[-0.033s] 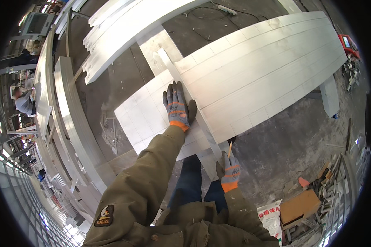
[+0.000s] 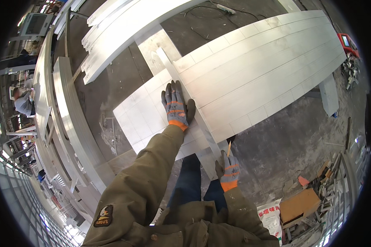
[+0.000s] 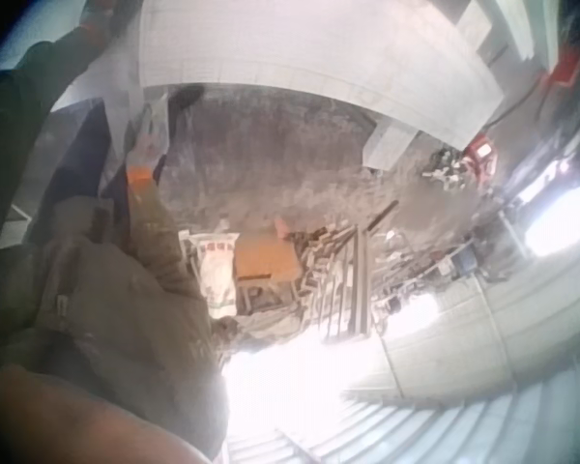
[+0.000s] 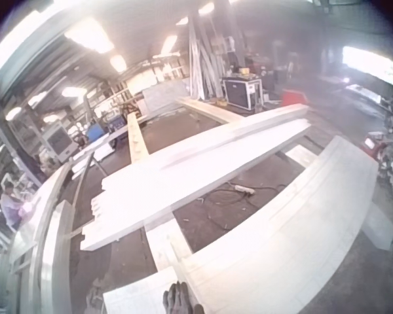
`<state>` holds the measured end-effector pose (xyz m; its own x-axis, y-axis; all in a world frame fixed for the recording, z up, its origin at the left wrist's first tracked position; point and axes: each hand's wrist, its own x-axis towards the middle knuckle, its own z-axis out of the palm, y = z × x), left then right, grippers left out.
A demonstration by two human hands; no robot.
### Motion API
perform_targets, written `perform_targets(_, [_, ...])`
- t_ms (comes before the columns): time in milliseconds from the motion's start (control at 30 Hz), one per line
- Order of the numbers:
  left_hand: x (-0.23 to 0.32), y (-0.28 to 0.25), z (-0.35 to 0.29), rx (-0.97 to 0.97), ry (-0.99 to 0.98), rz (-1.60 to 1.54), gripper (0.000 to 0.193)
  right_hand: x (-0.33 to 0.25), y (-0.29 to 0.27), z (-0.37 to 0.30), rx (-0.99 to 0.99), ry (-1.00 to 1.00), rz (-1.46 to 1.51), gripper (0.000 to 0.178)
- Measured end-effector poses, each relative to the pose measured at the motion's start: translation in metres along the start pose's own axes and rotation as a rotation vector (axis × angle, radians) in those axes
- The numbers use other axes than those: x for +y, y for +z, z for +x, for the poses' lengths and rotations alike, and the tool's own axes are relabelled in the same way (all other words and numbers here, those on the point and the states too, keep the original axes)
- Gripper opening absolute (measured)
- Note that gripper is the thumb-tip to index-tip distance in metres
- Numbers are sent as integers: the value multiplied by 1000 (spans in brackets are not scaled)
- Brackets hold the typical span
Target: The person places a metal ruler on a large white metal sheet and uses a pencil to draw straight lines along the ruler's edge. The person repositions the ruler multiple times to mark additional parallel lines across the sheet.
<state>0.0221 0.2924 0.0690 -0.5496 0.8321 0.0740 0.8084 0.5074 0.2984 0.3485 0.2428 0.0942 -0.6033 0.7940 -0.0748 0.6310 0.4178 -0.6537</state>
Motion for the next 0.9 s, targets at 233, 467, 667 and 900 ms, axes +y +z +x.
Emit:
perform_targets(233, [1,-1,1,-7,-4,-15,87,-1,-2,3,-52,9,-14,56])
perform_targets(467, [4,-4,1,-3,-12,-54,86,1,-2,3,-28,3,-12,54])
perform_targets(667, [4,-7,-1,1,-5,-59,86,2,2,1,-35,-8,-16,54])
perform_targets(900, [3,-5,0,-9,-1,-31,86,4,2,1,-38,-17,0,56])
